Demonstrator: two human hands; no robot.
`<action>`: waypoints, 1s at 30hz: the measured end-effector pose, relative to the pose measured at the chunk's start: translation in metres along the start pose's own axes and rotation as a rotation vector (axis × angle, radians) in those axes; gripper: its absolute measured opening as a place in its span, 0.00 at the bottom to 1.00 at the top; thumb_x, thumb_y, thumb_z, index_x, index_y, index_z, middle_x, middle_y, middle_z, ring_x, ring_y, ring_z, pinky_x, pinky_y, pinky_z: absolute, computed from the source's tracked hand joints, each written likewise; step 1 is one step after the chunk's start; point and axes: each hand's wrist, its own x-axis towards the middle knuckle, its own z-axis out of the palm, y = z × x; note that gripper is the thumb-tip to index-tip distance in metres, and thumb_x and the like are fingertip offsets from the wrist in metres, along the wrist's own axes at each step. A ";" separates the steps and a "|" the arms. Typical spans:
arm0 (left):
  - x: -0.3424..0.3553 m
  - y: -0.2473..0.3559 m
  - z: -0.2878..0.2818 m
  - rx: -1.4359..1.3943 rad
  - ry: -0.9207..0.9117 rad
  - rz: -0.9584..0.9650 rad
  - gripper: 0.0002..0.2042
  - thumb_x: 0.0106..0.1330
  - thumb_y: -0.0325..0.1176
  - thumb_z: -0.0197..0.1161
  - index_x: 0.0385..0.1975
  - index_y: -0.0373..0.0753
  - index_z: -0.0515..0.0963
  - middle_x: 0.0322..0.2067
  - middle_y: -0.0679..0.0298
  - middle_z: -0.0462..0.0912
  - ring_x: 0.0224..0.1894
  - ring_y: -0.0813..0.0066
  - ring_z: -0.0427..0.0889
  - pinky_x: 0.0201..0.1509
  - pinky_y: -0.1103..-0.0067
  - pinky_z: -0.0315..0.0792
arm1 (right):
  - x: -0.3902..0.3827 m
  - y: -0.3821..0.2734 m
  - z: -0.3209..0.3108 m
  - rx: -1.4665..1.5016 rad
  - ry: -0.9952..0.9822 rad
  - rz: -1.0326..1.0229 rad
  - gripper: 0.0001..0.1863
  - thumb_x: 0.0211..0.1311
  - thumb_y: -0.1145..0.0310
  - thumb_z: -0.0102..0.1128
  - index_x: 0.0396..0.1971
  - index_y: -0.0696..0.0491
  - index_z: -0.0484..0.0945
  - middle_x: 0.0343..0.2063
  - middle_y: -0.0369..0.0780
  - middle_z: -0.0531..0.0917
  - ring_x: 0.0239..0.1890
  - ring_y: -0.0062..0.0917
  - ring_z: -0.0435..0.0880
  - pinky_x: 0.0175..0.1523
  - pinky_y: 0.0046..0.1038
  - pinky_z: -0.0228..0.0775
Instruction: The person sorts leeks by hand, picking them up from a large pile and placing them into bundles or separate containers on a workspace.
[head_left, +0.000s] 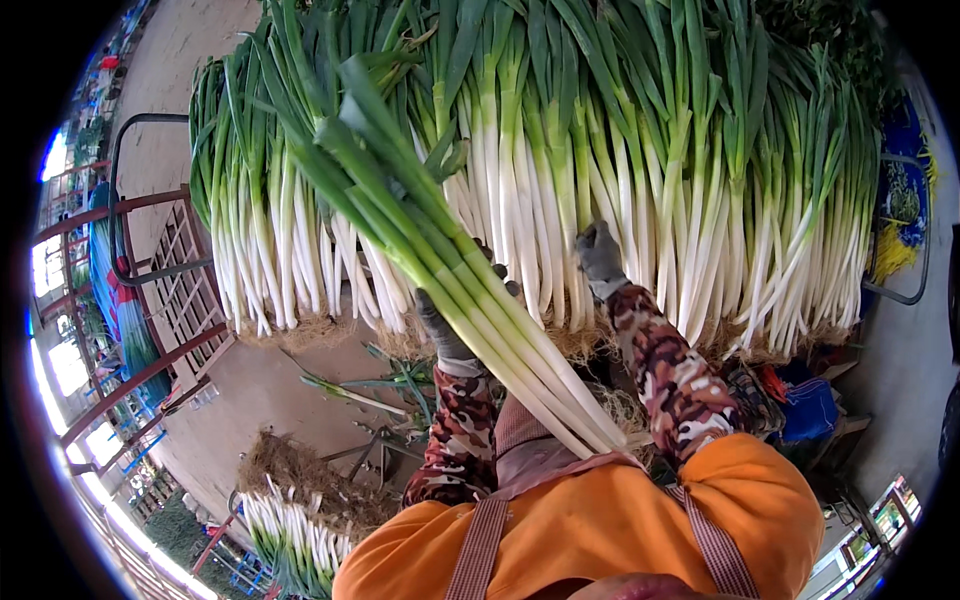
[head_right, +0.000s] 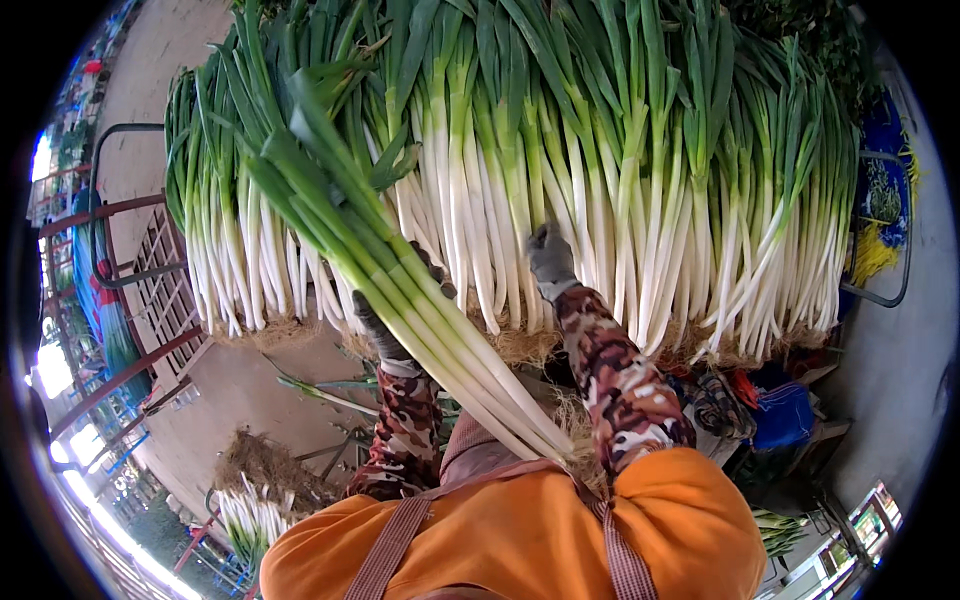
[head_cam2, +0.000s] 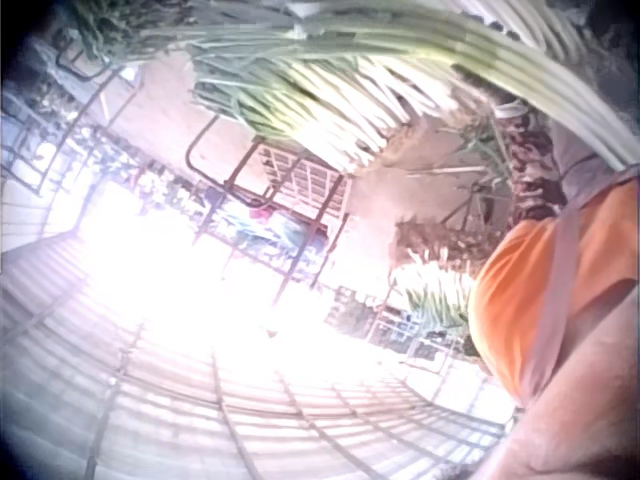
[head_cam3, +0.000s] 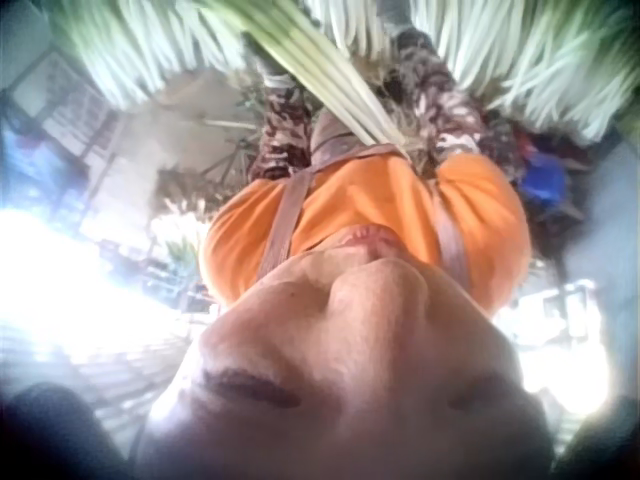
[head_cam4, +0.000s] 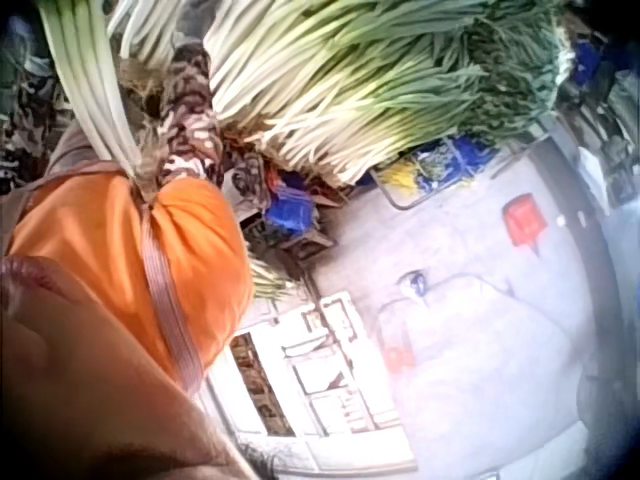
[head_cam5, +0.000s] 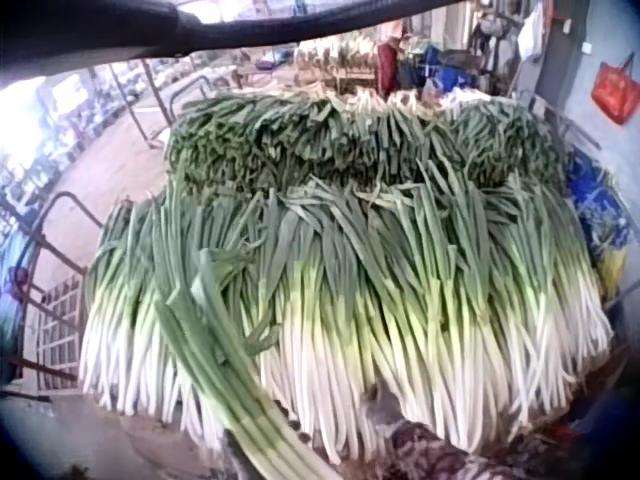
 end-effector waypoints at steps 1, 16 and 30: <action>0.003 -0.003 0.001 -0.012 0.023 -0.032 0.46 0.56 0.68 0.58 0.65 0.36 0.59 0.54 0.53 0.73 0.52 0.57 0.77 0.55 0.59 0.75 | -0.013 -0.010 -0.007 0.121 -0.061 0.174 0.17 0.58 0.64 0.64 0.41 0.59 0.72 0.32 0.48 0.80 0.43 0.43 0.80 0.50 0.37 0.73; -0.002 -0.053 0.038 -0.052 0.010 0.058 0.40 0.61 0.66 0.54 0.63 0.39 0.64 0.55 0.53 0.75 0.56 0.53 0.75 0.66 0.47 0.60 | -0.107 -0.017 -0.059 -0.018 -0.021 -0.180 0.19 0.60 0.62 0.62 0.44 0.57 0.69 0.31 0.51 0.83 0.34 0.45 0.84 0.36 0.39 0.74; -0.024 -0.077 0.050 -0.128 -0.002 0.013 0.42 0.61 0.65 0.52 0.69 0.42 0.56 0.64 0.50 0.64 0.64 0.50 0.66 0.67 0.52 0.61 | -0.211 -0.030 -0.118 -0.116 -0.204 -0.490 0.18 0.69 0.57 0.54 0.49 0.55 0.71 0.33 0.50 0.83 0.34 0.44 0.85 0.38 0.38 0.75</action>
